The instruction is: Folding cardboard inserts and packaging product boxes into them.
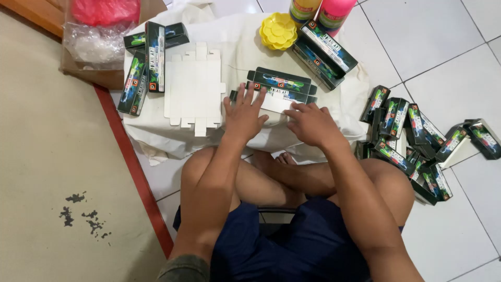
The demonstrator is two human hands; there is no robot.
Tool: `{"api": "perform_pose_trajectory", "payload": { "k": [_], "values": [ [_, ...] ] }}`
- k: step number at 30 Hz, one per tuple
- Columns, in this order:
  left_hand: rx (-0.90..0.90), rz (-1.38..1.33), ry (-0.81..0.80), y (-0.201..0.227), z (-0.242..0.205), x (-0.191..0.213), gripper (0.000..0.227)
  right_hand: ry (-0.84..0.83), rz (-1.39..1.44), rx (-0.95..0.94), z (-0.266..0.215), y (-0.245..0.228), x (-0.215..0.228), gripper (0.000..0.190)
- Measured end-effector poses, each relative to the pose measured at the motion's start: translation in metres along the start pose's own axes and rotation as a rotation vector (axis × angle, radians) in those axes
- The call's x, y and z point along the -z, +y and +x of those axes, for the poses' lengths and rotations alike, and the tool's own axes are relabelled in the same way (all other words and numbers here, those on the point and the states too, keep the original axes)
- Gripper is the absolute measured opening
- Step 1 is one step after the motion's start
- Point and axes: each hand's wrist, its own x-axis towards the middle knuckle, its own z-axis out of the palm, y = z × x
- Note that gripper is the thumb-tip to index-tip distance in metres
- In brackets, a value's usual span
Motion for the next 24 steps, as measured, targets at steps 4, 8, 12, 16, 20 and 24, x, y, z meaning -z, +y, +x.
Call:
{"api": "perform_pose_trajectory", "payload": {
  "k": [4, 8, 12, 16, 20, 24],
  "values": [
    [0.011, -0.048, 0.172, -0.013, 0.011, -0.017, 0.078, 0.13, 0.0, -0.053, 0.016, 0.024, -0.021, 0.055],
    [-0.083, -0.037, 0.266, -0.026, 0.017, -0.031, 0.039, 0.161, -0.054, -0.073, 0.031, 0.039, -0.041, 0.049],
    [-0.128, -0.094, 0.208, -0.035, 0.019, -0.031, 0.018, 0.138, -0.036, -0.06, 0.03, 0.041, -0.039, 0.025],
    [-0.12, -0.154, 0.164, -0.033, 0.002, 0.002, 0.023, 0.164, 0.095, -0.055, 0.017, 0.025, -0.008, 0.009],
    [-0.063, -0.333, 0.148, -0.029, -0.001, 0.016, 0.027, 0.128, 0.31, -0.211, 0.01, 0.03, 0.007, 0.021],
    [0.043, -0.423, 0.186, -0.03, 0.004, 0.014, 0.049, 0.202, 0.377, -0.253, 0.018, 0.04, 0.001, 0.042]
  ]
}}
